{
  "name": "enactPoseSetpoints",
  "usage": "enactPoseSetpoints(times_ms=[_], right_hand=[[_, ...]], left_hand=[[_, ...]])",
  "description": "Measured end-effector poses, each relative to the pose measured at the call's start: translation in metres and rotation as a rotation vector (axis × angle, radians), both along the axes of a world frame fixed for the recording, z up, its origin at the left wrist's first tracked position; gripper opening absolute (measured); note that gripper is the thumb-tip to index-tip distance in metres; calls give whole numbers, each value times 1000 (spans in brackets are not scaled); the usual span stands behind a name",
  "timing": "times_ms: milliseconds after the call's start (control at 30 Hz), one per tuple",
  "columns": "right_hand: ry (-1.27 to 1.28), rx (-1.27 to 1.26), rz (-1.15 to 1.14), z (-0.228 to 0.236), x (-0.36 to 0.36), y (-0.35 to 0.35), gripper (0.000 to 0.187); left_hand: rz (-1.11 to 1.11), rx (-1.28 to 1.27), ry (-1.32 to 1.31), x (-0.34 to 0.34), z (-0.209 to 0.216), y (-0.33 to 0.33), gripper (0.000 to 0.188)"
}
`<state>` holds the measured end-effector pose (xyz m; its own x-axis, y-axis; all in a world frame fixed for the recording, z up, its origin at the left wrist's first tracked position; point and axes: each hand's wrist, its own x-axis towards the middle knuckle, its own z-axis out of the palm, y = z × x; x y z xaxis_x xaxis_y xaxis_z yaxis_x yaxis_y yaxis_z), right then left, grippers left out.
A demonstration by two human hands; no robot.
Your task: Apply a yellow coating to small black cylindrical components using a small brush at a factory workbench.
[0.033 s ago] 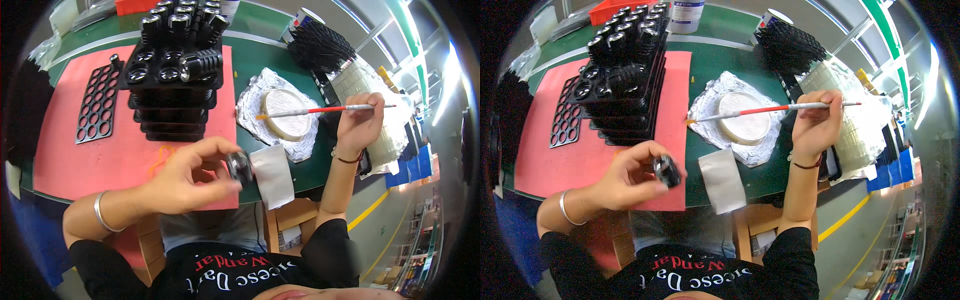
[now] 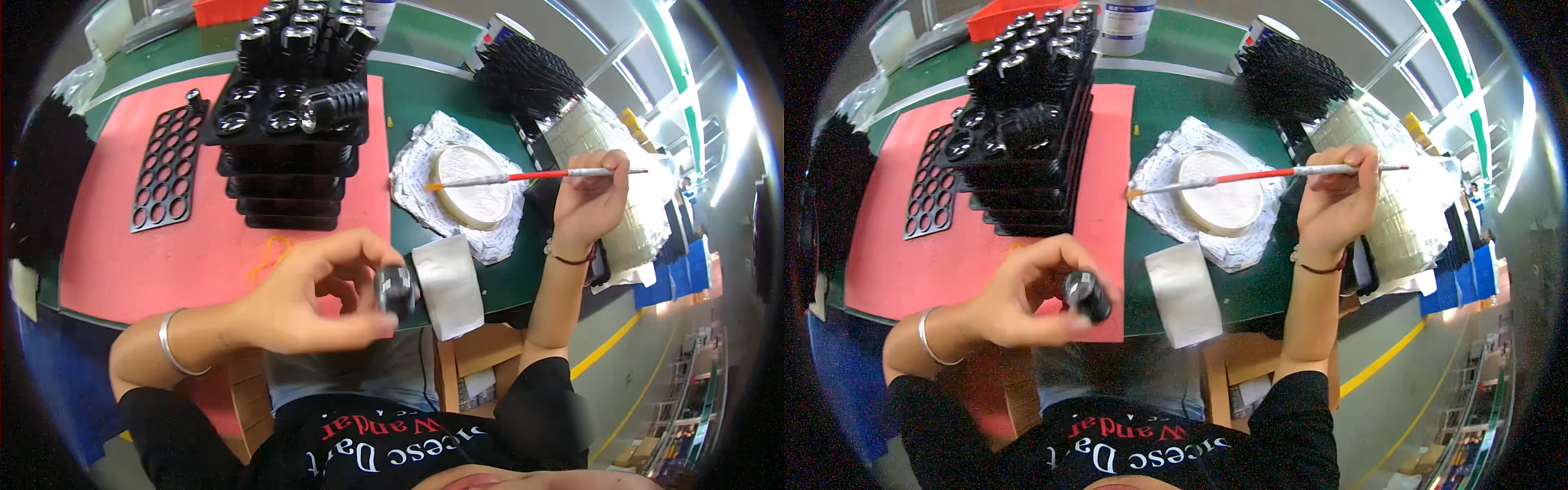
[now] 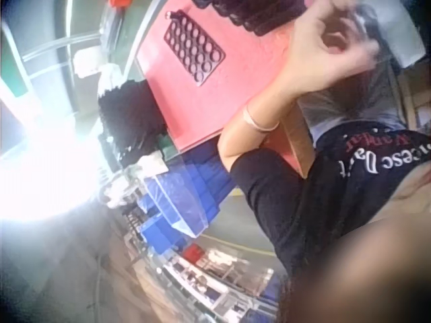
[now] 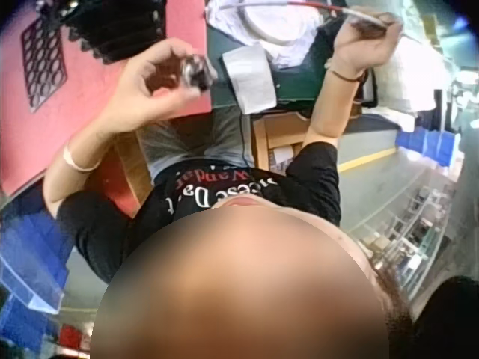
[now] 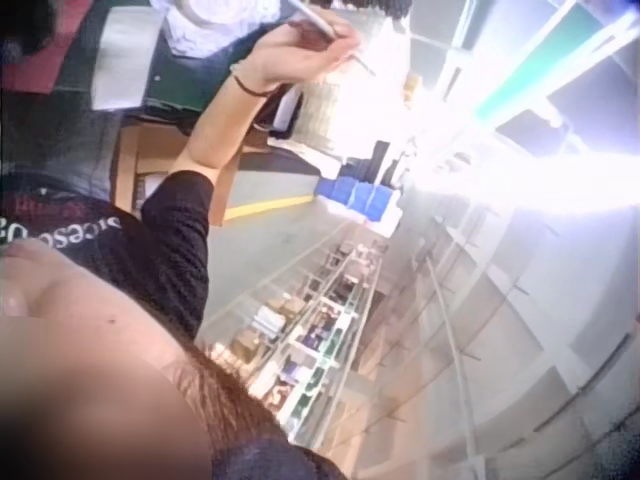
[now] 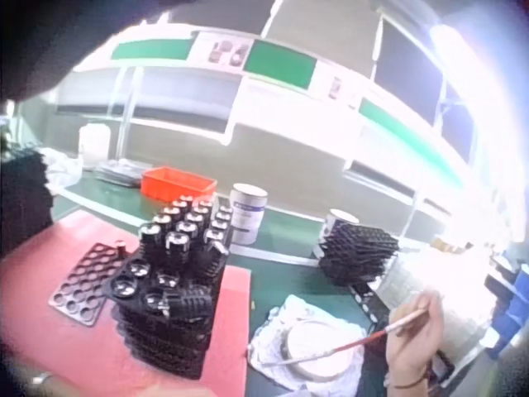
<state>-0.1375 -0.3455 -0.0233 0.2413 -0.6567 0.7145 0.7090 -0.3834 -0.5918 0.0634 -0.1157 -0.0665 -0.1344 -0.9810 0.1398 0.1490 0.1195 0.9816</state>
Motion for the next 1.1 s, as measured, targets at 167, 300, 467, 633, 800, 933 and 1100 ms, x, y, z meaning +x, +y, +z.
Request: enactPoseSetpoints(times_ms=[167, 300, 467, 633, 800, 933, 1100], right_hand=[[-51, 121, 13, -5, -14, -15, 21], [-75, 142, 17, -8, -14, -19, 20], [-108, 146, 43, -4, -6, -16, 20], [-158, 242, -16, -7, -6, -21, 19], [-122, 184, 40, -7, -9, -22, 20], [-120, 154, 57, -6, -10, -22, 20], [-148, 172, 54, -5, -7, -21, 21]], left_hand=[[170, -751, -190, 35, 28, 25, 36], [1034, -593, -471, 125, 38, 17, 27], [1203, -172, -756, 282, -28, 1, 33], [1099, -37, -984, 300, -57, -11, 32], [1072, -46, -1002, 304, -61, -15, 33], [1063, 176, -981, 303, -56, -14, 36], [1376, -208, -1180, 280, -33, 3, 40]])
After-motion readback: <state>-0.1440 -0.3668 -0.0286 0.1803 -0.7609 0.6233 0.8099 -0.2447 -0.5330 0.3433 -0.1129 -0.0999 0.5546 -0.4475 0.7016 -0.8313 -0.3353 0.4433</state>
